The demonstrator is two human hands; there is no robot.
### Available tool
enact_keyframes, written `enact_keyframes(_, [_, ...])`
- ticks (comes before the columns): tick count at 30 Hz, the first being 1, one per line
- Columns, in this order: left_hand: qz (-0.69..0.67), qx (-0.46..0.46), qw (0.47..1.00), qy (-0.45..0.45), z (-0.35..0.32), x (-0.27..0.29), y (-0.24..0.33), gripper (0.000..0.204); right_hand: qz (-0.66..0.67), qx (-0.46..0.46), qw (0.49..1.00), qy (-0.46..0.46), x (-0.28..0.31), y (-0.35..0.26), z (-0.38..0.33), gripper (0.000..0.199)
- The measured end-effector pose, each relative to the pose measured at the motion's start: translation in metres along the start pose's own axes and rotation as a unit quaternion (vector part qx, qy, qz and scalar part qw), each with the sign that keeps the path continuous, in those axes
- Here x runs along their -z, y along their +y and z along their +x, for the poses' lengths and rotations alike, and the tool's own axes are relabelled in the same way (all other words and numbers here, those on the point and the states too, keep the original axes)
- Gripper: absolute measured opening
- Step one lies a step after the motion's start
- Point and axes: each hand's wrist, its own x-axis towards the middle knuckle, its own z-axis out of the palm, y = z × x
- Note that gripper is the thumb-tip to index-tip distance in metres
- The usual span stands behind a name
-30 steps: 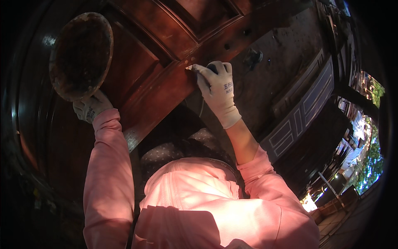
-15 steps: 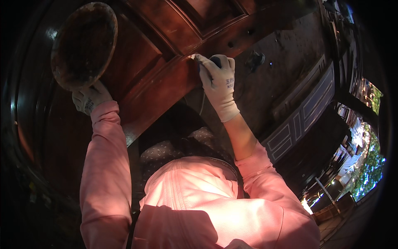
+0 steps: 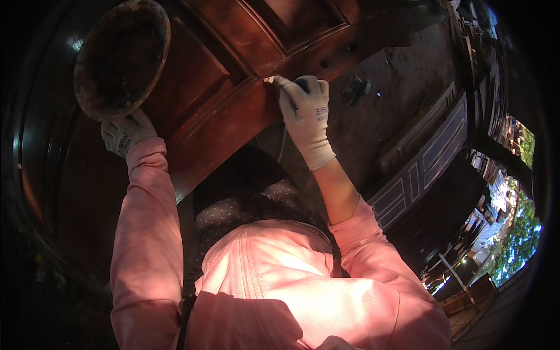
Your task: The person applies a dark wood filler to the grooves and edges of a large wooden door using a small tool and their gloved fingers. They repeatedly scoop filler from a bowl and smooth it into the carved details.
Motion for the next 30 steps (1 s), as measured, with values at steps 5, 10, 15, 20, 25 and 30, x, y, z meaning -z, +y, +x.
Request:
enact_keyframes(5, [0.027,0.009,0.999,-0.013,-0.001,-0.002,-0.004,0.056,-0.013,0.042,0.999,-0.018,0.003,0.001,-0.009,0.029])
enact_keyframes(10, [-0.001,0.009,1.000,-0.009,0.001,0.000,-0.003,0.057,0.054,-0.021,0.998,-0.019,0.011,0.000,0.005,0.028])
enact_keyframes(15, [-0.001,-0.004,1.000,-0.001,0.001,0.003,0.000,0.052,0.029,0.003,1.000,-0.001,0.011,0.004,-0.008,0.027])
enact_keyframes(20, [-0.020,-0.026,0.999,0.016,0.002,-0.001,-0.005,0.050,0.201,-0.125,0.971,-0.008,0.024,-0.006,-0.010,0.027])
enact_keyframes(25, [-0.041,-0.020,0.999,0.011,0.004,-0.003,-0.004,0.051,0.400,-0.255,0.880,-0.013,0.042,-0.027,-0.029,0.024])
enact_keyframes(30, [-0.129,-0.002,0.991,-0.029,0.002,0.005,-0.015,0.053,0.404,-0.303,0.861,-0.058,0.050,-0.032,-0.066,0.025])
